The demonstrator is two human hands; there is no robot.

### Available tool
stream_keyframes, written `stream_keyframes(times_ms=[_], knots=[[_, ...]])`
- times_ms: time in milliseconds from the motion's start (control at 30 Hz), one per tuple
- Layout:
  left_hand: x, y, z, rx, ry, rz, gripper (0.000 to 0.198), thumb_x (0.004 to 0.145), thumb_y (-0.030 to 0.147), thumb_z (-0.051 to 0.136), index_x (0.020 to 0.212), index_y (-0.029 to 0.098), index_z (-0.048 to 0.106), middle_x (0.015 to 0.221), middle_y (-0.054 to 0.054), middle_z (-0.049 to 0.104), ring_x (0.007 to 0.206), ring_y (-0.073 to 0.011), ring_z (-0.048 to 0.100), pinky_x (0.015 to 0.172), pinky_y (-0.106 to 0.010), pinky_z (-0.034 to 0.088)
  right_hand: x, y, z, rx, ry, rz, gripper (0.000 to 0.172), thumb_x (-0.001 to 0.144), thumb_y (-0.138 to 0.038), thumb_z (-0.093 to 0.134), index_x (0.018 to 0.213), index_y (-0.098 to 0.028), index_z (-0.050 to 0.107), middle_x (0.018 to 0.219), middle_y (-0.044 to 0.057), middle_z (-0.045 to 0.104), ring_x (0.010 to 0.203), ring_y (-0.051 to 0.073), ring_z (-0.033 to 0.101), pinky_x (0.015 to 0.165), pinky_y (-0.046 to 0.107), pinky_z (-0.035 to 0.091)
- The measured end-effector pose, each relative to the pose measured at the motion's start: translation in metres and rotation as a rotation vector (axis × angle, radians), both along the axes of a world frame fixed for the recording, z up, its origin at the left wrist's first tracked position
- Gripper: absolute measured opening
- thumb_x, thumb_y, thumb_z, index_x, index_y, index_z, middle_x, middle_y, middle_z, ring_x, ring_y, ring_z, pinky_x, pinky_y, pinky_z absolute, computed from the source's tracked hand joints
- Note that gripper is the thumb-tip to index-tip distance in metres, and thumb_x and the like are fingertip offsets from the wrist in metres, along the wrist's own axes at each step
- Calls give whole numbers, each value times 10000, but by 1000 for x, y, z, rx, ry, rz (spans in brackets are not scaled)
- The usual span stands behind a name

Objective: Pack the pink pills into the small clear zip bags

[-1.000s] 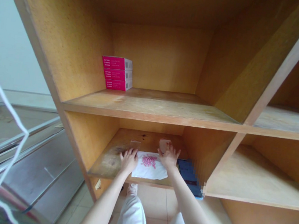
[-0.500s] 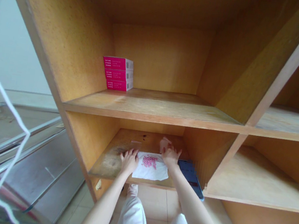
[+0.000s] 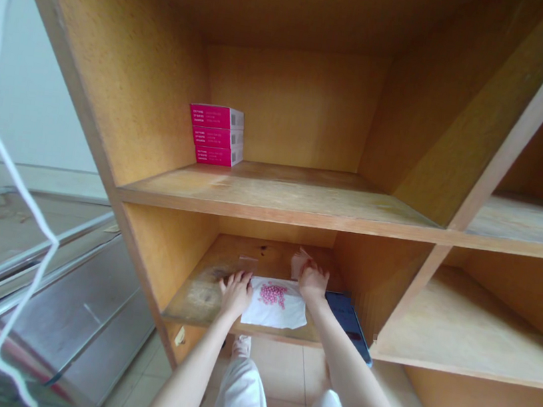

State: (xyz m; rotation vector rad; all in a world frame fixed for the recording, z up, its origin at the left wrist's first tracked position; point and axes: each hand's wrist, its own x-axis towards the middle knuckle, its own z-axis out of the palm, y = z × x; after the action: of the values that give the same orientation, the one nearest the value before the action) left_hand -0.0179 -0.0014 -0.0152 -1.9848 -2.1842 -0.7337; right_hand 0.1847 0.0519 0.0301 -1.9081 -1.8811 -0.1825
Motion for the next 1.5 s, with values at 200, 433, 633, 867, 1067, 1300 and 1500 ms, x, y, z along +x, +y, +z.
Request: stream_keyframes(times_ms=[200,433,633,867,1067,1300,1500], knots=[[2,-1,3,32,-25,12,394,777,212,407,1157,258,502,1233,-90,490,1120,-260,404,950,-510,198,6,0,21,223,363,68,361,845,-211,307,1082,-125,565,1094,154,578,984,239,536,852,381,326],[-5,1,9,220,-387,-102,303,805,257,409,1087,201,505,1123,-104,563,1064,-238,481,926,-440,302,-22,-37,19,193,1342,270,444,813,-394,346,992,-85,609,865,139,665,792,222,621,704,319,453],[9,-7,33,53,-1125,-376,278,815,398,387,1018,209,362,974,-75,625,785,-163,622,686,-309,468,-53,-73,-1,70,1598,340,416,775,-414,406,974,-127,631,1035,122,626,861,216,609,709,303,465],[15,-10,63,-106,-1385,-399,244,685,235,546,834,210,355,883,-33,638,740,-146,625,674,-288,468,-66,-89,-17,7,1560,359,388,757,-418,463,954,-140,647,969,100,653,840,217,605,732,335,473],[1,-6,64,-33,-891,-328,105,639,99,395,624,171,470,638,4,576,660,-133,560,625,-246,415,-78,-94,-30,-72,1642,416,394,677,-406,590,978,-155,629,1015,102,633,906,217,591,790,346,467],[-5,-21,78,-99,-623,-505,147,685,140,412,598,160,529,630,-2,574,644,-136,531,620,-233,398,-71,-92,-22,-96,1563,465,388,748,-457,507,929,-141,641,905,85,646,771,185,590,719,316,471],[-1,-27,80,-58,-618,-556,210,765,287,439,630,157,533,650,-7,551,644,-134,516,627,-230,394,-70,-93,-15,-93,1422,562,365,781,-455,465,824,-154,667,782,64,654,739,183,577,705,296,449]])
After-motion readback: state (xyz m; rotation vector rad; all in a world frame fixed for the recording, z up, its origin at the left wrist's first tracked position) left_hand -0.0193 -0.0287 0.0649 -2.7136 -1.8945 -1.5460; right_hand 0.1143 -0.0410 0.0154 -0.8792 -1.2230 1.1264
